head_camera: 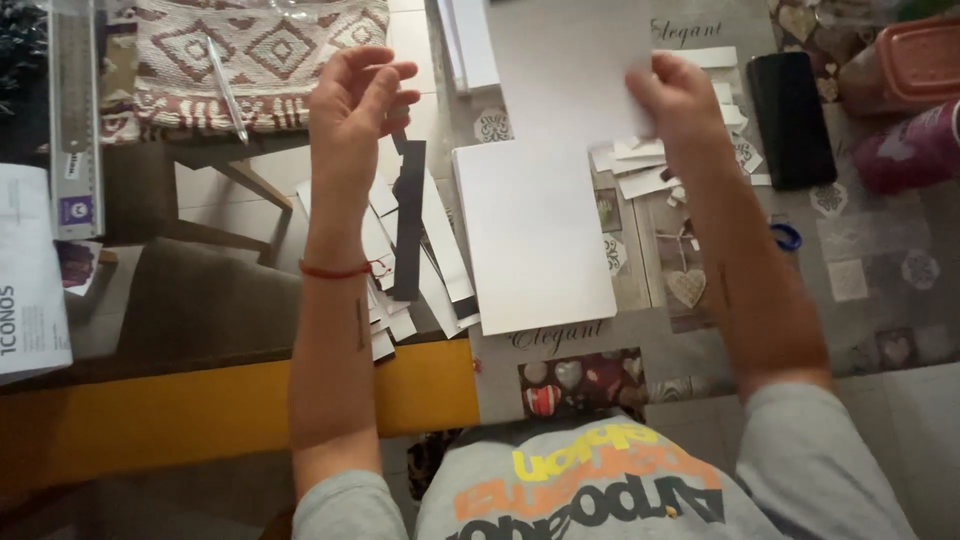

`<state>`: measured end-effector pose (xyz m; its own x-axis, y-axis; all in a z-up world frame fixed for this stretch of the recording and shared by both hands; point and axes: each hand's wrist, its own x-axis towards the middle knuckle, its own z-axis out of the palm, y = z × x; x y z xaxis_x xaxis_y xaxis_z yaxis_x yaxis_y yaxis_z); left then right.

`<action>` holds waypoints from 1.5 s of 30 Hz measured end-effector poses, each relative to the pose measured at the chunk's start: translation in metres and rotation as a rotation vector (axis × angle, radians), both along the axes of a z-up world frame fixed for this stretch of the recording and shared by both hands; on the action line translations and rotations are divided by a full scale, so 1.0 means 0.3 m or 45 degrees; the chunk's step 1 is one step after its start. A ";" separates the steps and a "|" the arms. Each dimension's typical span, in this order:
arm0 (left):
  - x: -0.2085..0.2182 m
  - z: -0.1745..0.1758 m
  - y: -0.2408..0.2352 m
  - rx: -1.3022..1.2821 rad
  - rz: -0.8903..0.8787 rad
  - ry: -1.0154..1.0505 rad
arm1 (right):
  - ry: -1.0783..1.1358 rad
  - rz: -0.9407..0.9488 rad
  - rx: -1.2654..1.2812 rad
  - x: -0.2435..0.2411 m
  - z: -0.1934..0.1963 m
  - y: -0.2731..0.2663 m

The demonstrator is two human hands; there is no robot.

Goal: Applying black adhesive strips to white paper cards and trimming them with scissors.

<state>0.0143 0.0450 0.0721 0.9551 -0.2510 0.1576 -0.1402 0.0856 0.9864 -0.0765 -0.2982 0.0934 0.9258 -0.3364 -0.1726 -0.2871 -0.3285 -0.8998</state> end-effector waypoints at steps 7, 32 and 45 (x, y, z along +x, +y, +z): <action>0.035 -0.070 0.054 1.225 0.080 -0.280 | 0.000 -0.017 0.067 0.426 -0.243 -0.137; 0.040 -0.308 -0.036 2.015 -0.003 -0.296 | -0.360 0.047 -1.774 0.396 -0.358 -0.107; 0.012 -0.158 0.031 1.836 -0.035 -0.336 | -0.628 0.852 -0.885 0.126 -0.187 0.288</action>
<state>0.0178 0.0542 0.0246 0.9313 -0.3565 -0.0748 -0.3411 -0.9255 0.1649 -0.0387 -0.2118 0.0374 0.8732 0.3820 0.3026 0.4823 -0.7667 -0.4237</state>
